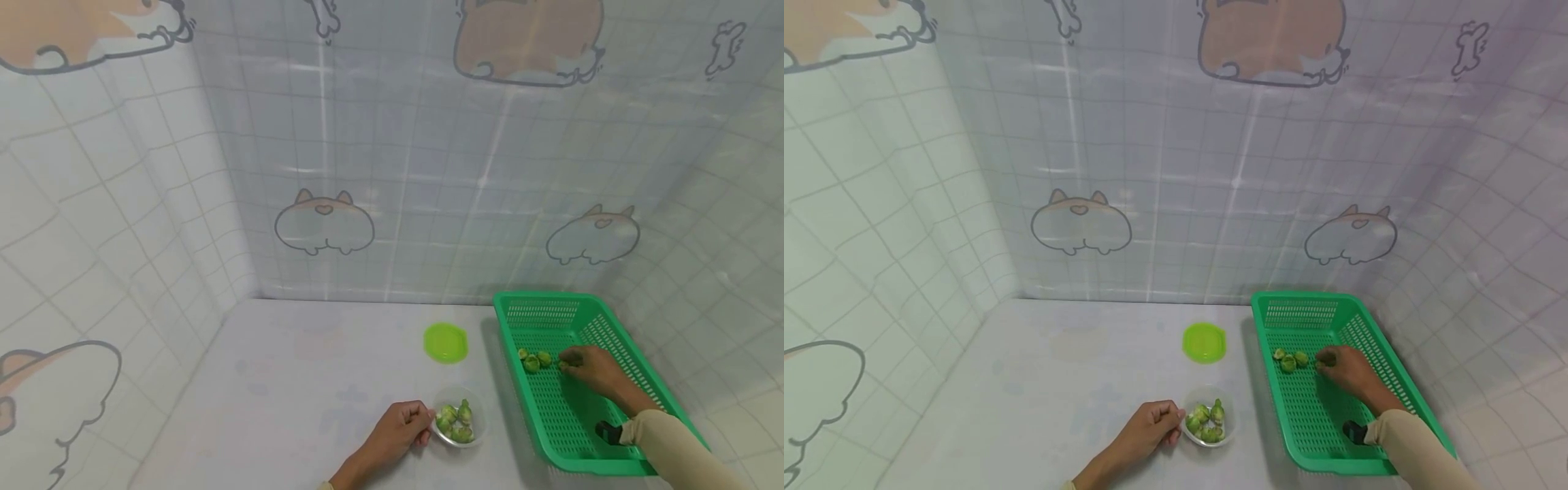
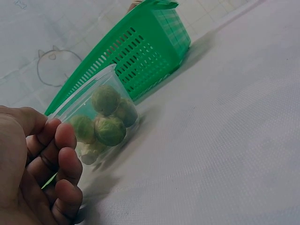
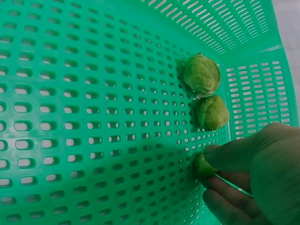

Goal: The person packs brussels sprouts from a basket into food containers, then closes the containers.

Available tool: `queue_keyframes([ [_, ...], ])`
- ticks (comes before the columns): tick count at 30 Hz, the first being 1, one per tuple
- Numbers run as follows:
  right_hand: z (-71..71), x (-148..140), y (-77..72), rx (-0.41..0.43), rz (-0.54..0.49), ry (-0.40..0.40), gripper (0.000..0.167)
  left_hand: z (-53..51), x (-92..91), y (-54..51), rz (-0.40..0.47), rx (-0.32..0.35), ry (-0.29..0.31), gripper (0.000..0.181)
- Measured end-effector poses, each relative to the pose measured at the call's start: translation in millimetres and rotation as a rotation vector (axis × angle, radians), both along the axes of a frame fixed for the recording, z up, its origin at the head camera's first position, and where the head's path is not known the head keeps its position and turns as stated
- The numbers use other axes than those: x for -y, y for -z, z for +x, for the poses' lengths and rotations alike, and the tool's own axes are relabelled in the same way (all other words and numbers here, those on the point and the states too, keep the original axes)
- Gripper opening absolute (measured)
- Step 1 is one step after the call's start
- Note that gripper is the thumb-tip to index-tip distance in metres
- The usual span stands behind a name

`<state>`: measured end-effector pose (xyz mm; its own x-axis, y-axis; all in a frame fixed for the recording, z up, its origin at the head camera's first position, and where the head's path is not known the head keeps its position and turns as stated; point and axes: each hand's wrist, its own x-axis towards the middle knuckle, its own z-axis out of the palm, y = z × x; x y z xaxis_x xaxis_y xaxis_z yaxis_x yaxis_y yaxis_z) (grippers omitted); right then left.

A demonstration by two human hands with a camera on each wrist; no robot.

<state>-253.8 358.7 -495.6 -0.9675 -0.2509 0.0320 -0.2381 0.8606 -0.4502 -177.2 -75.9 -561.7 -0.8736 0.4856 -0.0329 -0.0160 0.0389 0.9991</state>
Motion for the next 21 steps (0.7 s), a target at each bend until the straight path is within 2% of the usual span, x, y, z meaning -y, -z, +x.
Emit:
queue_keyframes([
  [8, -1.5, 2.3, -0.7, -0.034, 0.018, 0.007, 0.023, 0.2, 1.2, -1.4, -0.012, 0.004, -0.009, 0.036],
  [21, -2.1, 1.6, -3.8, -0.027, -0.007, 0.032, 0.02, -1.2, 1.4, -4.0, -0.019, -0.001, -0.009, 0.034],
])
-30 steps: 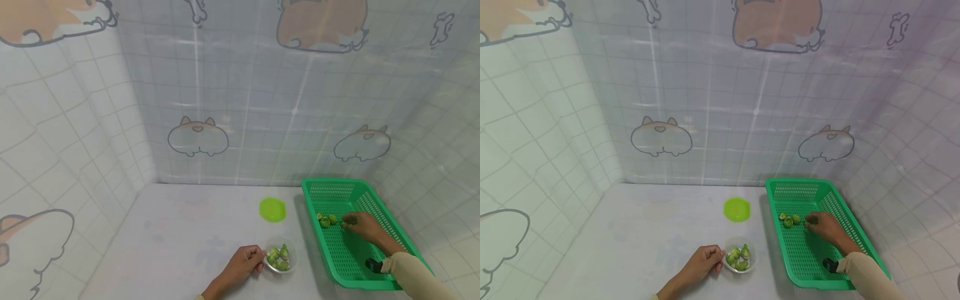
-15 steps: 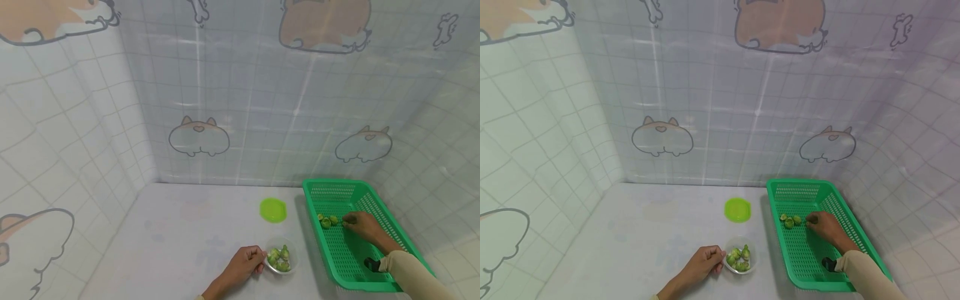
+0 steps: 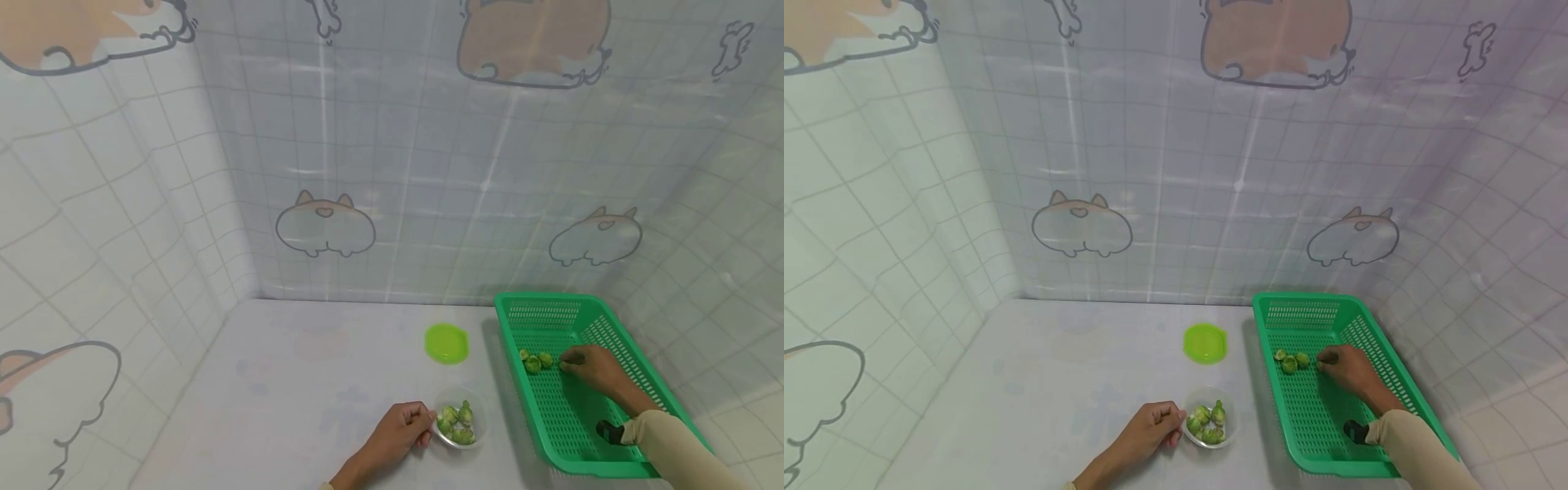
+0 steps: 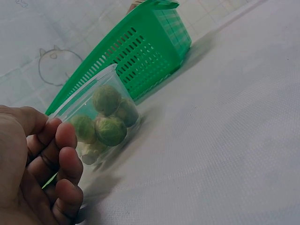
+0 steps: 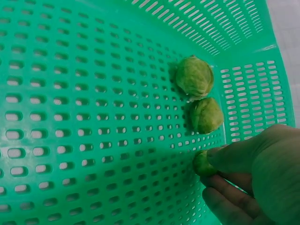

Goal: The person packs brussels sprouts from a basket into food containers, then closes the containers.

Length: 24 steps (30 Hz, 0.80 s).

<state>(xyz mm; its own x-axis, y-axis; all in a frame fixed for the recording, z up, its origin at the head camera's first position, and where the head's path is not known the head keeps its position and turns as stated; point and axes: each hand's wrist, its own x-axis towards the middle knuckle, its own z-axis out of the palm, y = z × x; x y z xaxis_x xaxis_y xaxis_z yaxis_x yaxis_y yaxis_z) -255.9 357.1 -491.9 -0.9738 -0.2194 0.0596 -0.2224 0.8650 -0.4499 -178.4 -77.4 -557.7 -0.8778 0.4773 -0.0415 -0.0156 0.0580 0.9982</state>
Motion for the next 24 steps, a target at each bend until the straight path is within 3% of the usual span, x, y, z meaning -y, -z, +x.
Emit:
queue_keyframes([
  [24, 12.7, 13, -18.1, 0.138, -0.165, 0.072, 0.033, 0.1, -1.1, -0.7, -0.009, 0.027, -0.008, 0.034],
])
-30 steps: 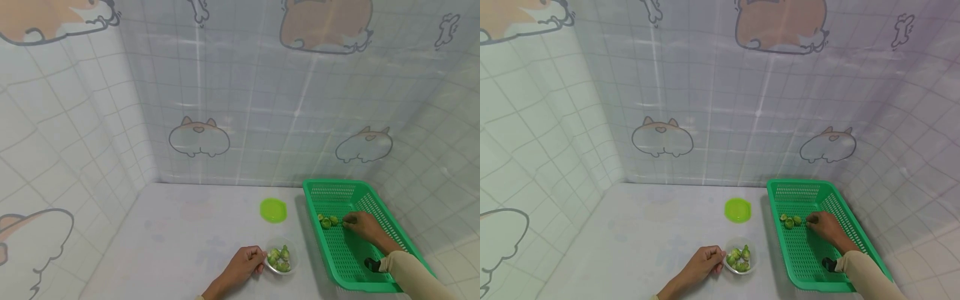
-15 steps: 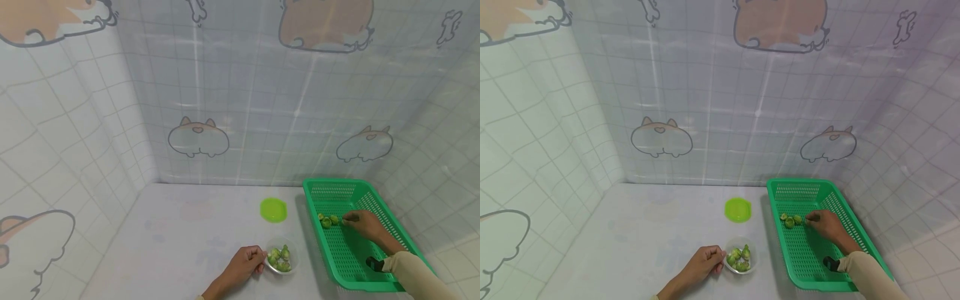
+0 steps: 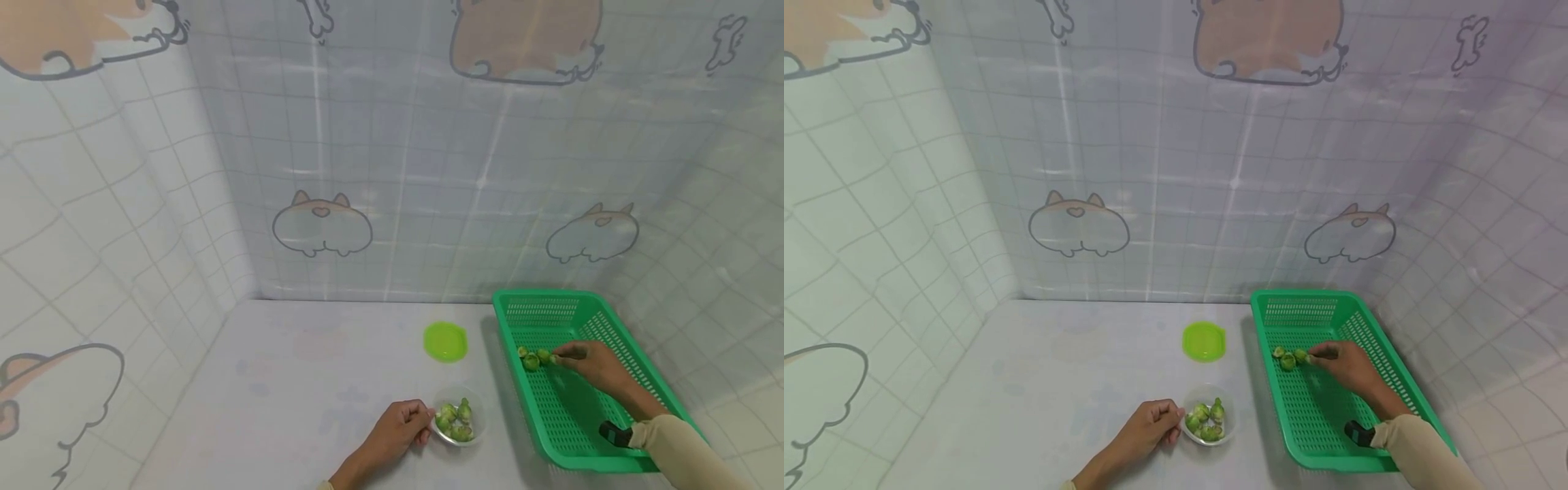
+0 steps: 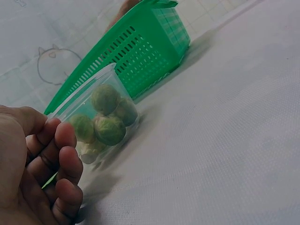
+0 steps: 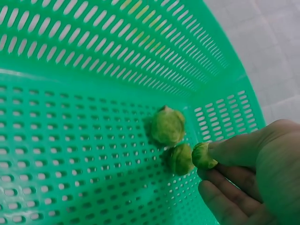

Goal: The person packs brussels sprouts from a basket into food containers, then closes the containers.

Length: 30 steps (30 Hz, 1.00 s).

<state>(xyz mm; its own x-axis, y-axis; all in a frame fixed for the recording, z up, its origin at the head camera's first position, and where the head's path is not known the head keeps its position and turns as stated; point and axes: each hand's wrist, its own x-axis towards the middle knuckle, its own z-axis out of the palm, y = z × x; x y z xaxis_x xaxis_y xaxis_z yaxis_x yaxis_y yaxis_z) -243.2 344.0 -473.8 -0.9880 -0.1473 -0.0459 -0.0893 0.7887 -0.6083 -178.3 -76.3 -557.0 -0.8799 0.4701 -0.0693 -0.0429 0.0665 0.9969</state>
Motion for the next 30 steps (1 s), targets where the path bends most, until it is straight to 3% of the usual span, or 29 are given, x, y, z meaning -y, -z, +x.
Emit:
queue_keyframes([
  [7, 5.0, 8, -13.8, 0.069, -0.067, 0.014, 0.04, -0.6, 0.2, 0.5, 0.003, -0.012, -0.002, 0.034],
  [18, 6.6, 15, -21.4, 0.079, -0.118, 0.006, 0.04, -0.8, 0.1, 1.4, 0.001, -0.011, 0.002, 0.035],
  [30, 15.7, 25, -31.6, 0.175, -0.304, -0.013, 0.044, 0.6, -0.5, -0.1, -0.008, -0.008, 0.003, 0.036],
])
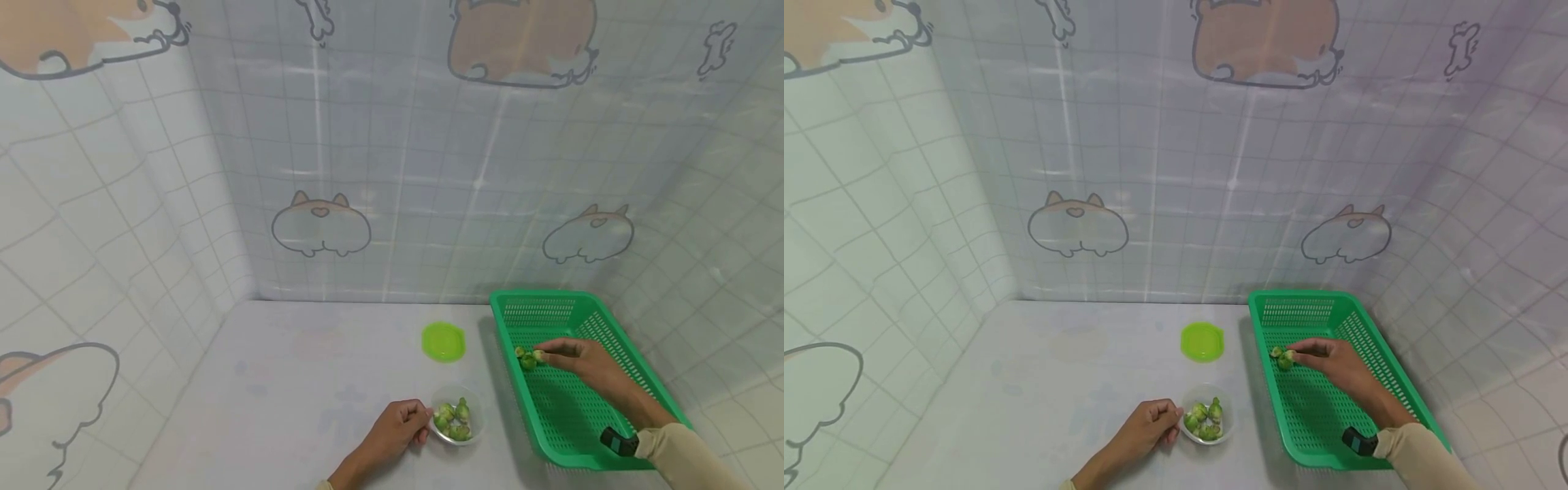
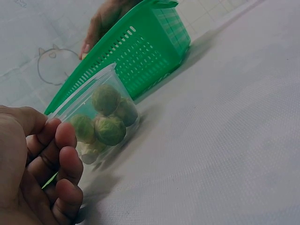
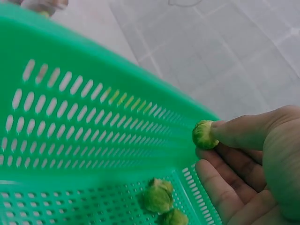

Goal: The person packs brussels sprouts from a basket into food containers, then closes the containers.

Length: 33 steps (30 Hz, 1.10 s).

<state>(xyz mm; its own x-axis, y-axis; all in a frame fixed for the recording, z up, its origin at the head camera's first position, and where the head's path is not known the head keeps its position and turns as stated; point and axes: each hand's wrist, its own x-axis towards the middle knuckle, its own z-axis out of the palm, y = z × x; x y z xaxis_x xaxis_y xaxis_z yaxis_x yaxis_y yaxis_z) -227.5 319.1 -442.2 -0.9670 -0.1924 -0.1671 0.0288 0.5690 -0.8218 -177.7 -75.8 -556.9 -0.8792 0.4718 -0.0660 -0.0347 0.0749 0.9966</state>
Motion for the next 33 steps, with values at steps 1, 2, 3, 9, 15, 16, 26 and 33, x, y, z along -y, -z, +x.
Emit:
queue_keyframes([
  [1, 0.8, 1, -0.3, 0.001, -0.011, -0.001, 0.044, 0.2, 0.0, -0.3, -0.001, 0.001, -0.001, 0.036],
  [2, 1.4, 3, -0.6, -0.005, -0.017, -0.009, 0.044, 0.5, 0.0, -0.6, -0.001, 0.002, -0.002, 0.036],
  [3, 1.8, 4, -0.8, -0.011, -0.027, -0.018, 0.043, 0.8, 0.0, -0.9, -0.002, 0.004, -0.004, 0.036],
  [9, 3.7, 11, -2.6, -0.015, -0.069, -0.04, 0.038, 1.2, 0.2, -1.5, -0.002, 0.007, -0.006, 0.036],
  [15, 6.0, 21, -7.3, 0.008, -0.117, -0.048, 0.037, 0.8, 0.5, -1.1, 0.004, 0.005, -0.002, 0.036],
  [16, 6.4, 22, -8.0, 0.009, -0.121, -0.056, 0.037, 0.7, 0.7, -1.1, 0.006, 0.004, -0.002, 0.036],
  [26, 9.9, 40, -11.5, 0.036, -0.127, -0.075, 0.037, 0.8, 0.7, -2.3, 0.008, -0.001, 0.001, 0.034],
  [33, 11.4, 54, -10.7, 0.036, -0.132, -0.109, 0.034, 1.1, 1.0, -3.3, 0.004, -0.01, -0.002, 0.034],
])
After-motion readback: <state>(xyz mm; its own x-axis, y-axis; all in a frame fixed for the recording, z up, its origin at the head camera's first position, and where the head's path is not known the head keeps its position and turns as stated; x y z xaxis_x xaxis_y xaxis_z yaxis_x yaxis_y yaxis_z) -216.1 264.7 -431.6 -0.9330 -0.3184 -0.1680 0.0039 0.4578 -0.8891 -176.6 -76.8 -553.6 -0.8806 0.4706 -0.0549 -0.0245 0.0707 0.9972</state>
